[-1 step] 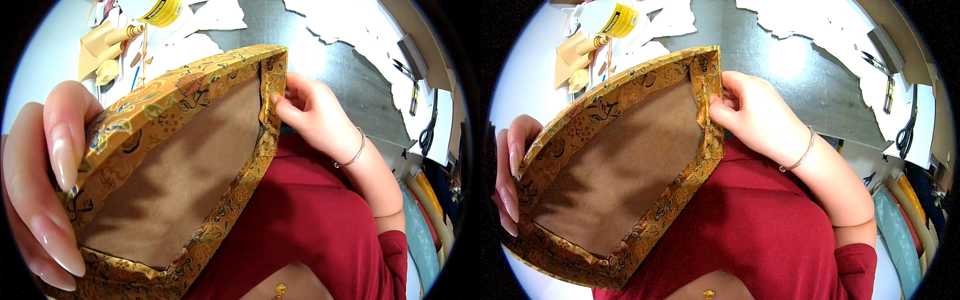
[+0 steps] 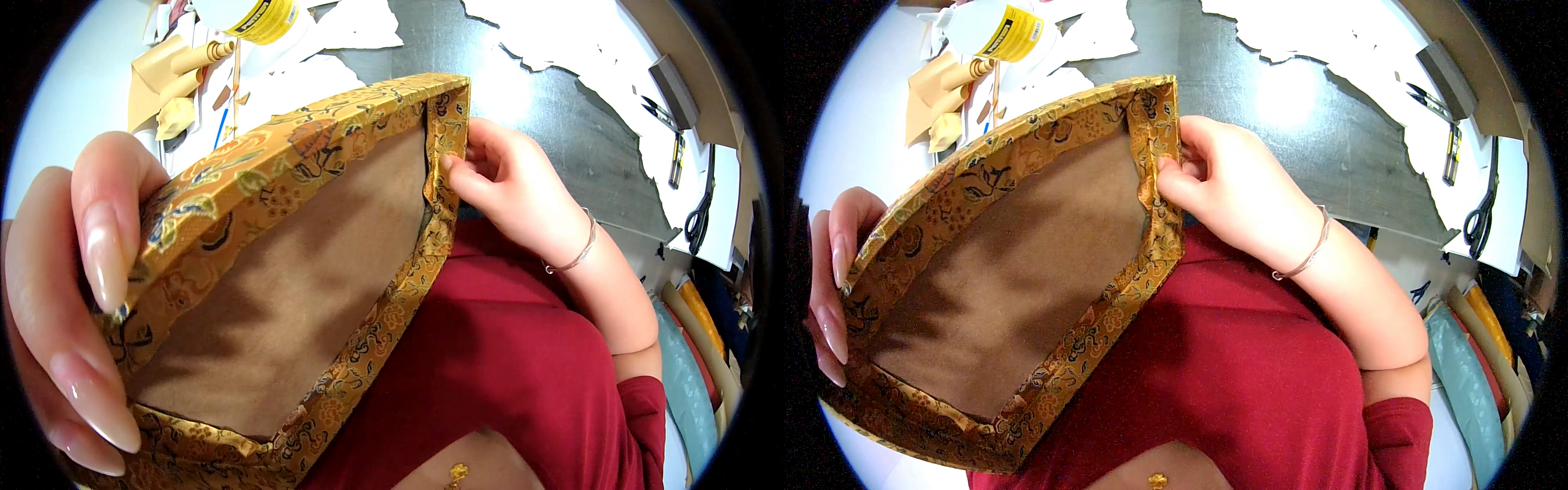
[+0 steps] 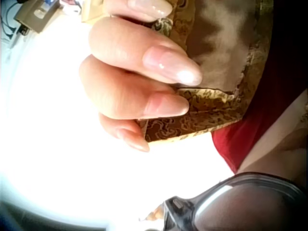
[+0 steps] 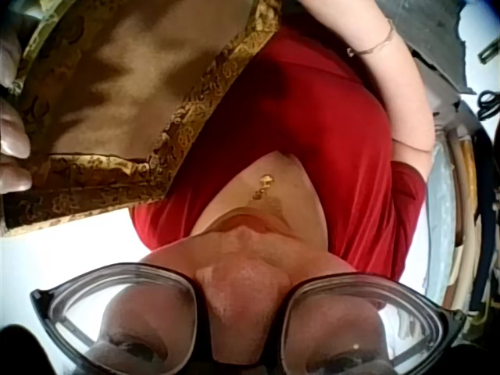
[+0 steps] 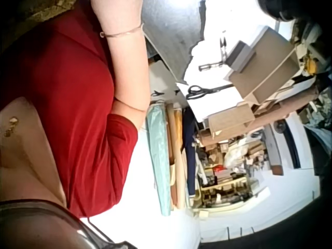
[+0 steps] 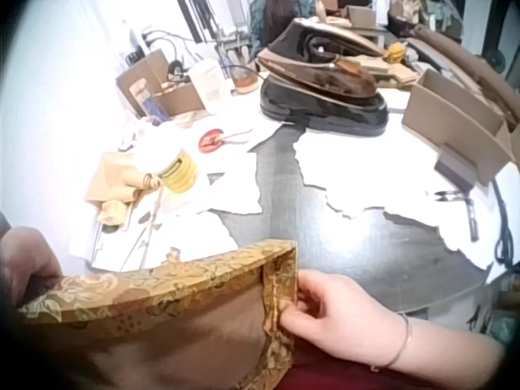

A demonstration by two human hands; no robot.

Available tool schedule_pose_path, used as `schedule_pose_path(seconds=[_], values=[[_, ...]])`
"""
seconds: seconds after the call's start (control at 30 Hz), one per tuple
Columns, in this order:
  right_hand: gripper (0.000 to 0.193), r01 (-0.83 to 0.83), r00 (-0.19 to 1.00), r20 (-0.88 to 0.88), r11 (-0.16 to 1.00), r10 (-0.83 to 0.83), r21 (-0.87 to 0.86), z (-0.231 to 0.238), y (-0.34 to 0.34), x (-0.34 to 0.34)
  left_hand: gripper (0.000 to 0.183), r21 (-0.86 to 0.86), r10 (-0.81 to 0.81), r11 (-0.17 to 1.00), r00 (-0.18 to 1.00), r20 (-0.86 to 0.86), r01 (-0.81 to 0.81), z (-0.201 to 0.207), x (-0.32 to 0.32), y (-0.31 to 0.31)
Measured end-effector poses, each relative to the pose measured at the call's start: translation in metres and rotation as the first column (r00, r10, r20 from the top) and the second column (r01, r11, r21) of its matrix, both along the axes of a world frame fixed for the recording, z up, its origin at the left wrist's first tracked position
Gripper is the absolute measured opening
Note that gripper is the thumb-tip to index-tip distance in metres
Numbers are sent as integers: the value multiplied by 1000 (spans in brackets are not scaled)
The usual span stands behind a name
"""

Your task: The person applies patterned paper to the edges of a rectangular frame using a small iron to press and adhere the material. They trim excess paper with scissors and smooth the edges by hand, repeating the process along each side of the frame.

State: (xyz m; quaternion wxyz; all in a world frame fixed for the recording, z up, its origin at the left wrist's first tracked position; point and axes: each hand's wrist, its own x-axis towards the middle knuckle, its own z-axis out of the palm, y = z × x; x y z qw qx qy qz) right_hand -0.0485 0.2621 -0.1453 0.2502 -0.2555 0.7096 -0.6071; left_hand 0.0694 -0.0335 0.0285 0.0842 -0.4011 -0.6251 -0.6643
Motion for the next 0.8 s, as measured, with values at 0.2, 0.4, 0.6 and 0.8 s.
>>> schedule_pose_path(seconds=[0.2, 0.4, 0.6, 0.8], values=[[24, 86, 994, -69, 996, -88, -23, -8, -10, 2, 29, 104, -32, 994, 999, -14, 33, -9, -9, -7], [32, 147, 976, -164, 989, -147, -8, -2, -18, 2, 33, 309, -24, 950, 997, -78, 47, -16, -17, 2], [38, 185, 961, -208, 983, -181, 1, 0, -27, 2, 37, 324, -29, 943, 991, -133, 72, -8, -25, -3], [40, 154, 971, -179, 987, -158, -36, 0, -31, 1, 35, 107, -188, 973, 974, -127, 202, 21, -36, -36]])
